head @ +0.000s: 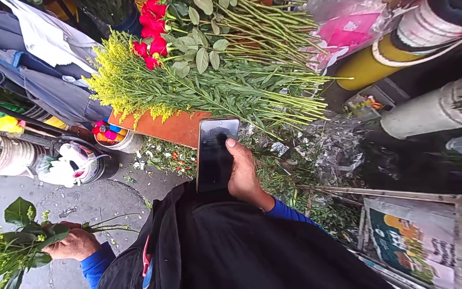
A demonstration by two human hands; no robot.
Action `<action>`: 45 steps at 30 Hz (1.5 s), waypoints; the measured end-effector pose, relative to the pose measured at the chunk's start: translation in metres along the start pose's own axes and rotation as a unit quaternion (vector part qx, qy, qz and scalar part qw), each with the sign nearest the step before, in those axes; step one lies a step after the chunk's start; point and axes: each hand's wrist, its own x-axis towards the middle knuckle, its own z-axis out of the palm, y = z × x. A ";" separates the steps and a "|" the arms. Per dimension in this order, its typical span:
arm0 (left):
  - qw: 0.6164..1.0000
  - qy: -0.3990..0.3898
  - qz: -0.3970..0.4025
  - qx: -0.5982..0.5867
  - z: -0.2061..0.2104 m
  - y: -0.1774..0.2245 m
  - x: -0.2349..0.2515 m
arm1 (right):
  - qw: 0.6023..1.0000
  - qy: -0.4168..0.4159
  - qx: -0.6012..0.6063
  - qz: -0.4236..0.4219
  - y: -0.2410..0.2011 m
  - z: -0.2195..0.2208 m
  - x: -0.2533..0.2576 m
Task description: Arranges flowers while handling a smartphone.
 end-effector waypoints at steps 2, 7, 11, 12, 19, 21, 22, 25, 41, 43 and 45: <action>1.000 0.003 -0.001 0.000 0.001 0.001 0.000 | 1.000 0.004 -0.010 -0.008 0.000 0.003 -0.001; 1.000 -0.002 -0.002 0.025 0.001 0.006 -0.002 | 0.997 -0.064 -0.036 -0.005 0.003 -0.003 -0.002; 0.998 0.007 -0.010 0.062 -0.001 0.008 -0.002 | 0.975 -0.220 -0.012 0.027 0.022 -0.019 -0.009; 0.997 0.010 -0.009 0.071 -0.001 0.008 -0.002 | 0.968 -0.246 0.017 0.048 0.028 -0.022 -0.011; 0.996 -0.083 0.034 -0.017 0.007 0.008 0.001 | 0.911 -0.311 0.216 0.162 0.014 -0.008 -0.003; 0.986 -0.134 -0.001 -0.096 0.018 0.013 -0.003 | 0.878 -0.355 0.266 0.181 0.005 0.004 0.010; 0.980 -0.150 -0.011 -0.127 0.025 0.020 -0.008 | 0.857 -0.376 0.293 0.194 0.002 0.011 0.019; 0.963 -0.200 0.001 -0.182 0.040 0.040 -0.029 | 0.842 -0.427 0.283 0.169 -0.015 0.040 0.040; 0.921 -0.326 0.075 -0.199 0.041 0.036 -0.082 | 0.878 -0.453 0.068 0.140 -0.016 0.144 0.025; 0.931 -0.305 0.057 -0.191 0.048 0.074 -0.079 | 0.872 -0.469 0.054 0.130 -0.012 0.150 0.023; 0.929 -0.265 0.062 -0.250 0.057 0.097 -0.076 | 0.856 -0.500 0.040 0.122 -0.010 0.156 0.023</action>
